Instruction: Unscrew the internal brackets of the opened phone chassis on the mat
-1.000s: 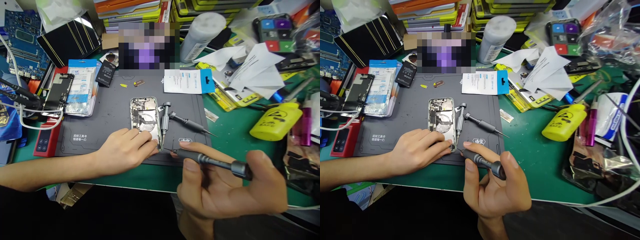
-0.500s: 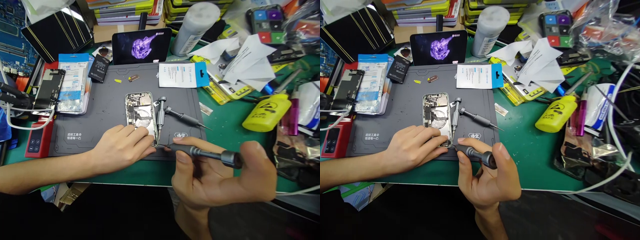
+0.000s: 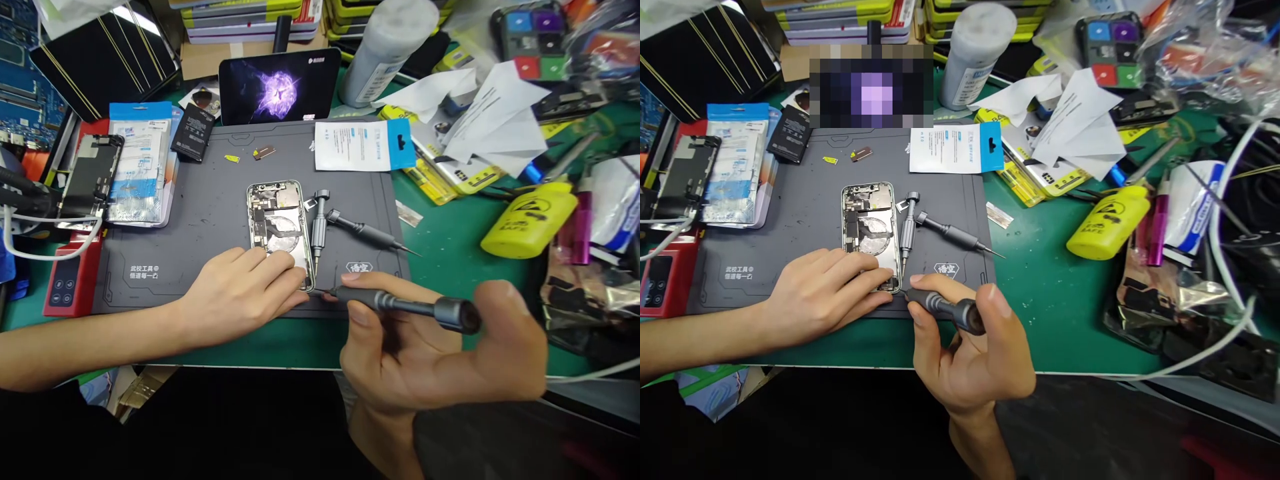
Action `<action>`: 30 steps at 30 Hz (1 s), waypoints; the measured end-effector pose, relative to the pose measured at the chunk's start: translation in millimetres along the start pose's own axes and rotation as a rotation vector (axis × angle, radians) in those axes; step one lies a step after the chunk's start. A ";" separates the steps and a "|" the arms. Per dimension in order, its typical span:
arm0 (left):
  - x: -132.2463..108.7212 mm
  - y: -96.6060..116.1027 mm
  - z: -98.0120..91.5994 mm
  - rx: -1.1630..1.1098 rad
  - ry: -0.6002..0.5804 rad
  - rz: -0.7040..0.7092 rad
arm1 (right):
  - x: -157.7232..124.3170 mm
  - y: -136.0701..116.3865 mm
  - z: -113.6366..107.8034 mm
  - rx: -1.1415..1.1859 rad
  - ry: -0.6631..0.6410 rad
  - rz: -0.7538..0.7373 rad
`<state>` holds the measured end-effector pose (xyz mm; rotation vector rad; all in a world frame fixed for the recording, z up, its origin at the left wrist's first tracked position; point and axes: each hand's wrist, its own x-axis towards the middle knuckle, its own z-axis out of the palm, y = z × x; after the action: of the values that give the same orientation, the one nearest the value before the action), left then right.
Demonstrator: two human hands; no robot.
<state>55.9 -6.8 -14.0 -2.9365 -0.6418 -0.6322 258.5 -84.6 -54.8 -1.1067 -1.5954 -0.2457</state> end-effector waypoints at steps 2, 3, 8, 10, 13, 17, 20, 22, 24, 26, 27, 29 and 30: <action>-0.1 -0.1 0.0 -0.003 -0.003 -0.001 | -0.2 -1.6 0.7 0.029 0.008 0.037; -0.3 -0.1 0.1 -0.006 -0.006 -0.001 | -0.2 -2.6 1.2 0.048 0.012 0.055; -1.4 -0.2 0.6 -0.003 -0.008 0.000 | 0.0 -5.8 3.3 0.082 0.002 0.073; -1.7 -0.2 0.5 0.000 -0.010 0.003 | -0.1 -6.2 3.8 0.081 0.004 0.084; -2.1 -0.4 0.2 0.007 -0.013 0.007 | -0.5 -6.4 4.3 0.077 0.000 0.090; -2.5 -0.5 0.8 0.003 -0.020 0.008 | -0.1 -5.9 4.2 0.086 -0.021 0.082; -2.8 -0.6 1.8 -0.007 -0.012 0.002 | 0.5 -5.7 3.8 0.091 -0.028 0.065; -3.0 -0.7 2.2 -0.013 -0.003 0.001 | 0.8 -5.9 3.8 0.087 -0.031 0.061; -3.2 -0.7 2.3 -0.013 0.001 0.002 | 0.8 -6.1 4.1 0.090 -0.025 0.052; -3.4 -0.7 2.3 -0.014 0.002 -0.001 | 0.6 -6.2 4.4 0.089 -0.023 0.050; -3.4 -0.6 2.1 -0.017 0.000 -0.004 | 0.4 -6.3 4.4 0.084 -0.023 0.048; -3.5 -0.4 1.8 -0.020 0.000 -0.005 | -0.2 -6.7 3.8 0.064 -0.023 0.040; -3.5 -0.2 1.5 -0.018 -0.002 -0.004 | -0.5 -7.0 3.2 0.053 -0.026 0.038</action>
<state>53.5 -7.6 -16.8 -2.9535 -0.6456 -0.6392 251.2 -86.5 -53.7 -1.1023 -1.5936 -0.1638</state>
